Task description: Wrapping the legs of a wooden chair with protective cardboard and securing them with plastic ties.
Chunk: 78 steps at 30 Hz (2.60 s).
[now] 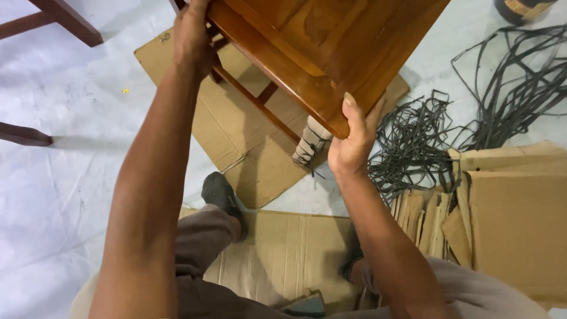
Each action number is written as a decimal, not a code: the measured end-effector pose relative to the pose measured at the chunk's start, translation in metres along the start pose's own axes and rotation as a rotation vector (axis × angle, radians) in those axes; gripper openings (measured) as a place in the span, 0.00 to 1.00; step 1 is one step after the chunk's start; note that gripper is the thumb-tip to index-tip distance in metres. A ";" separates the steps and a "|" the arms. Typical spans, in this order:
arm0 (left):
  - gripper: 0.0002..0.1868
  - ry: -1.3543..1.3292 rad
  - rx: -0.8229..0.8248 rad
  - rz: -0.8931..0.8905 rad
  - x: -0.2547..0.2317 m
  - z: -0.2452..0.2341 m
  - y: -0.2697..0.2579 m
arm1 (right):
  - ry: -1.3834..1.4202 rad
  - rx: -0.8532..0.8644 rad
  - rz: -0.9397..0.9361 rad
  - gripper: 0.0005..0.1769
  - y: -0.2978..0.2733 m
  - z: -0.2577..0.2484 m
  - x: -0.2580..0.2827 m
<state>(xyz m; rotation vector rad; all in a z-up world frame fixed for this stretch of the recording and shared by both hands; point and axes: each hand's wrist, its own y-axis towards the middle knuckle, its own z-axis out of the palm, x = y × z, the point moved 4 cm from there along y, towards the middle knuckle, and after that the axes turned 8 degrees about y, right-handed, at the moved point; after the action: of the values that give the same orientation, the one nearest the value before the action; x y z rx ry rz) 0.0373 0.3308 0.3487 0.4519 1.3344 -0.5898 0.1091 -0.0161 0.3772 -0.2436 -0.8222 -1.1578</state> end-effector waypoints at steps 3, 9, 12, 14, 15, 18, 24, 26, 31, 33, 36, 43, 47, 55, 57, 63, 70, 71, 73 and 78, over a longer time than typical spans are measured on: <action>0.35 -0.060 -0.030 0.039 0.009 -0.006 0.019 | 0.045 0.008 0.033 0.36 0.010 0.005 -0.003; 0.27 -0.123 -0.069 0.053 0.016 -0.013 0.048 | 0.061 -0.003 0.058 0.37 0.034 0.009 -0.018; 0.27 -0.092 -0.005 0.140 0.020 -0.014 0.058 | 0.025 -0.023 0.044 0.38 0.048 0.006 -0.026; 0.26 -0.112 -0.016 0.135 0.019 -0.011 0.066 | 0.056 0.011 0.040 0.38 0.061 0.005 -0.030; 0.26 -0.134 -0.021 0.128 0.019 -0.008 0.069 | 0.083 0.043 0.033 0.39 0.067 0.004 -0.030; 0.26 -0.196 -0.077 0.103 0.026 0.000 0.082 | 0.107 0.026 0.063 0.40 0.096 -0.011 -0.034; 0.28 -0.328 -0.059 0.077 0.043 0.016 0.096 | -0.002 0.200 0.046 0.30 0.140 -0.023 -0.024; 0.29 -0.334 -0.042 0.062 0.049 0.021 0.105 | 0.003 0.187 0.037 0.30 0.150 -0.031 -0.024; 0.30 -0.335 -0.060 0.050 0.053 0.027 0.100 | 0.011 0.198 0.078 0.29 0.160 -0.035 -0.016; 0.34 -0.364 -0.144 0.012 0.067 0.026 0.104 | 0.054 0.228 0.084 0.28 0.165 -0.043 -0.014; 0.39 -0.383 -0.237 -0.009 0.048 0.051 0.063 | 0.045 0.224 0.126 0.26 0.168 -0.048 0.004; 0.54 -0.203 -0.391 0.077 0.035 0.098 -0.018 | 0.059 0.427 0.190 0.24 0.177 -0.071 0.047; 0.56 -0.382 -0.437 0.191 0.030 0.117 -0.059 | 0.059 0.449 0.262 0.24 0.181 -0.090 0.060; 0.59 -0.502 -0.601 0.131 0.020 0.138 -0.129 | -0.014 0.494 0.299 0.23 0.185 -0.099 0.079; 0.58 -0.499 -0.642 0.094 0.019 0.140 -0.143 | -0.074 0.473 0.296 0.22 0.184 -0.100 0.080; 0.55 -0.563 -0.506 0.034 0.006 0.151 -0.178 | -0.300 0.230 0.168 0.17 0.174 -0.142 0.089; 0.09 0.016 -0.152 0.141 0.200 0.210 -0.228 | -0.699 -0.014 0.285 0.10 0.074 -0.248 0.073; 0.10 0.031 0.013 0.102 0.229 0.221 -0.238 | -0.775 -0.059 0.315 0.10 0.057 -0.271 0.072; 0.11 0.048 0.201 0.056 0.256 0.234 -0.261 | -0.850 -0.130 0.339 0.10 0.026 -0.327 0.070; 0.15 0.691 0.537 -0.001 0.266 0.247 -0.307 | -1.184 -0.385 0.472 0.10 -0.052 -0.450 0.078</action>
<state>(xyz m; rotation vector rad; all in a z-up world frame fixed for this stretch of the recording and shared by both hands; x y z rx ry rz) 0.0654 -0.0962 0.1417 1.1694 1.8216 -0.8377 0.2767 -0.3483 0.1075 -1.4529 -1.4388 -0.6300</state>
